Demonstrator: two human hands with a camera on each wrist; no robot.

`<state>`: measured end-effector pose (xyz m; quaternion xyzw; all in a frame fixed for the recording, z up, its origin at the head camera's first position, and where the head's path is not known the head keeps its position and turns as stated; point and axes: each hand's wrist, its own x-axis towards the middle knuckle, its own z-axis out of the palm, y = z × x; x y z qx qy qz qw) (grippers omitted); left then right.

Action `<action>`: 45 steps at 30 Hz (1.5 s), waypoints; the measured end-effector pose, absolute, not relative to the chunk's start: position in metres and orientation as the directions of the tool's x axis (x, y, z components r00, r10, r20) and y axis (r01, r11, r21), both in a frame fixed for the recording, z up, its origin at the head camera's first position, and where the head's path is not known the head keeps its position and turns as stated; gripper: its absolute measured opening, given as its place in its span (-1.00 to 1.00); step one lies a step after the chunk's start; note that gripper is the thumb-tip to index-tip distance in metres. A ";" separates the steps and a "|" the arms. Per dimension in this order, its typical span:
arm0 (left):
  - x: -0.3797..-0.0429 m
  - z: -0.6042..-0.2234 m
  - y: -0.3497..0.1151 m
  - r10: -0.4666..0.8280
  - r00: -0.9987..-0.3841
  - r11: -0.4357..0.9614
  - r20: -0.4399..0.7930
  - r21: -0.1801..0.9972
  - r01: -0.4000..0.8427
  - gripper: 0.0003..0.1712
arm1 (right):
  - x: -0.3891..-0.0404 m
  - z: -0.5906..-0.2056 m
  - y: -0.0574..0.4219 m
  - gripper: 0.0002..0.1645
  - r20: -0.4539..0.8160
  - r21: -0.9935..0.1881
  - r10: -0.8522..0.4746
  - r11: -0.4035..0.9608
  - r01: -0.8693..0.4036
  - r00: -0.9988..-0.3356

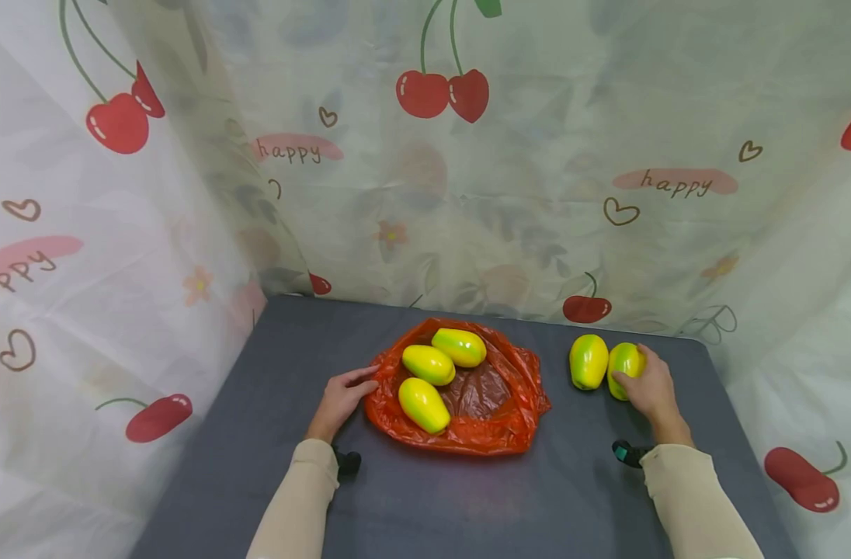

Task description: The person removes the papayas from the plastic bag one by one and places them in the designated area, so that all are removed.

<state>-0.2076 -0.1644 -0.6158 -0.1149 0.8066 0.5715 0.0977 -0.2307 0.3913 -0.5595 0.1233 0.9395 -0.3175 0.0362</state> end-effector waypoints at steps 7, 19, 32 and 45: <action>-0.210 -0.615 -0.165 -0.067 -0.957 0.320 -0.282 0.902 -0.289 -0.54 | -0.231 -0.558 0.392 0.06 -0.162 -0.591 0.230 0.756 0.281 -0.960; -0.207 -0.614 -0.165 -0.070 -0.953 0.314 -0.295 0.900 -0.302 -0.54 | -0.229 -0.549 0.386 0.10 -0.186 -0.548 0.240 0.779 0.303 -0.953; -0.206 -0.614 -0.163 -0.073 -0.956 0.308 -0.285 0.905 -0.293 -0.56 | -0.221 -0.535 0.365 0.28 -0.102 -0.391 0.228 0.886 0.250 -0.968; -0.208 -0.617 -0.165 -0.073 -0.955 0.309 -0.287 0.904 -0.295 -0.55 | -0.217 -0.527 0.339 0.28 -0.031 -0.336 0.118 0.934 0.122 -0.992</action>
